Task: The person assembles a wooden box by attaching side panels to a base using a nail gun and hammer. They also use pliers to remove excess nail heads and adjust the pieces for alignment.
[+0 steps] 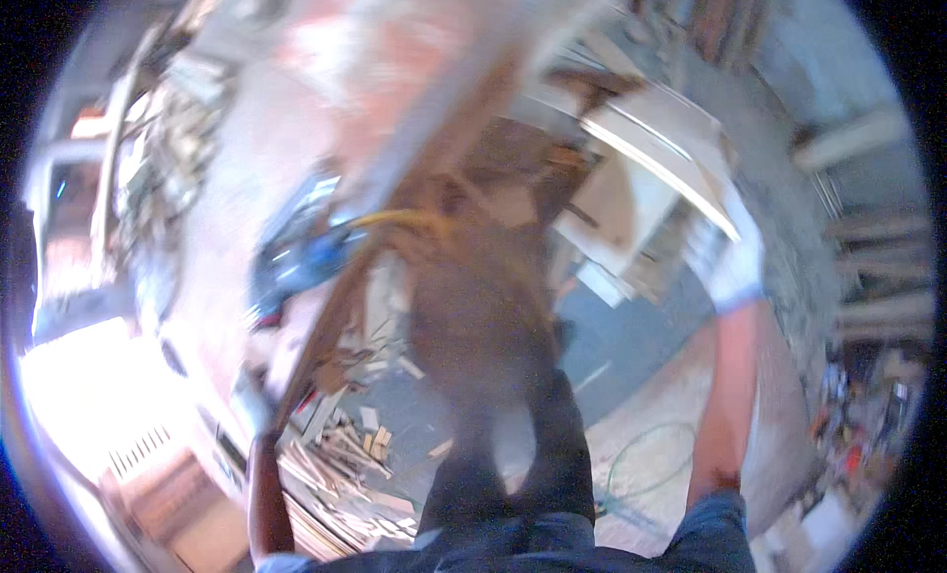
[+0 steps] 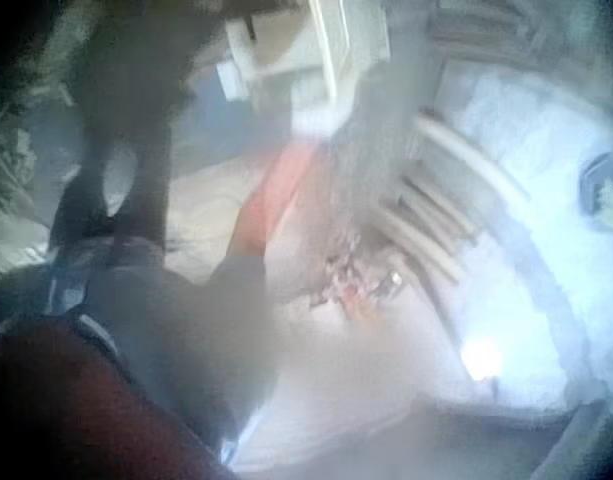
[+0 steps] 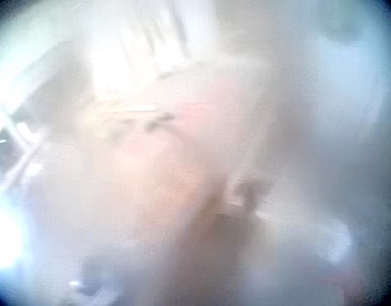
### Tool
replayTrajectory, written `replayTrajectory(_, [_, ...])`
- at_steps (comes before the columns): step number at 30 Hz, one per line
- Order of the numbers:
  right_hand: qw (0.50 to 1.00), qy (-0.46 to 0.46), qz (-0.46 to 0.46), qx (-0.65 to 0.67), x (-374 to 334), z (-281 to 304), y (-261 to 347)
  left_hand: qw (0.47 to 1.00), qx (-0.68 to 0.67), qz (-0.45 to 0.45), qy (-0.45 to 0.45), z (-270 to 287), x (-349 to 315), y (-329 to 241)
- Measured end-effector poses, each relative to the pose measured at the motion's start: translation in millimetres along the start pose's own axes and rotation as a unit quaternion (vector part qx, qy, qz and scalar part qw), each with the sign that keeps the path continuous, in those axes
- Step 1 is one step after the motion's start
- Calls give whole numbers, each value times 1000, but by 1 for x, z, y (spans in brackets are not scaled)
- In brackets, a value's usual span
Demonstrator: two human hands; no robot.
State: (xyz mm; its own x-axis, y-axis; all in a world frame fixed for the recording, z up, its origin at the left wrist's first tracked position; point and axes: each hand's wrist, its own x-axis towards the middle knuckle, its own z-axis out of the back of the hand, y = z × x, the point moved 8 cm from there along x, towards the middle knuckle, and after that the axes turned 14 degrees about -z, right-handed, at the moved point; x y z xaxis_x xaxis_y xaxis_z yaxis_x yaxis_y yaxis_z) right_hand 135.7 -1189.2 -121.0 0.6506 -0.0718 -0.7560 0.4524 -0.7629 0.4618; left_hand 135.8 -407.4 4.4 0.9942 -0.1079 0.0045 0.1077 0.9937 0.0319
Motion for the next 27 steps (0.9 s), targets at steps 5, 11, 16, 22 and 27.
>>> replayTrajectory(5, [996, -45, 52, -59, -194, -83, -62, 998, 4, 40, 37, -22, 0, 41])
replayTrajectory(11, [950, -49, 179, -251, -342, -191, -162, 981, -170, 51, -82, 1, -3, 23])
replayTrajectory(16, [907, 5, 158, -391, -362, -330, -275, 833, -519, 121, -145, 6, -5, 77])
replayTrajectory(22, [846, 99, 115, -511, -267, -423, -466, 849, -514, -9, -122, 136, 4, 76])
replayTrajectory(27, [870, 202, -66, -446, -274, -476, -565, 937, -325, -126, -2, 121, -27, 46])
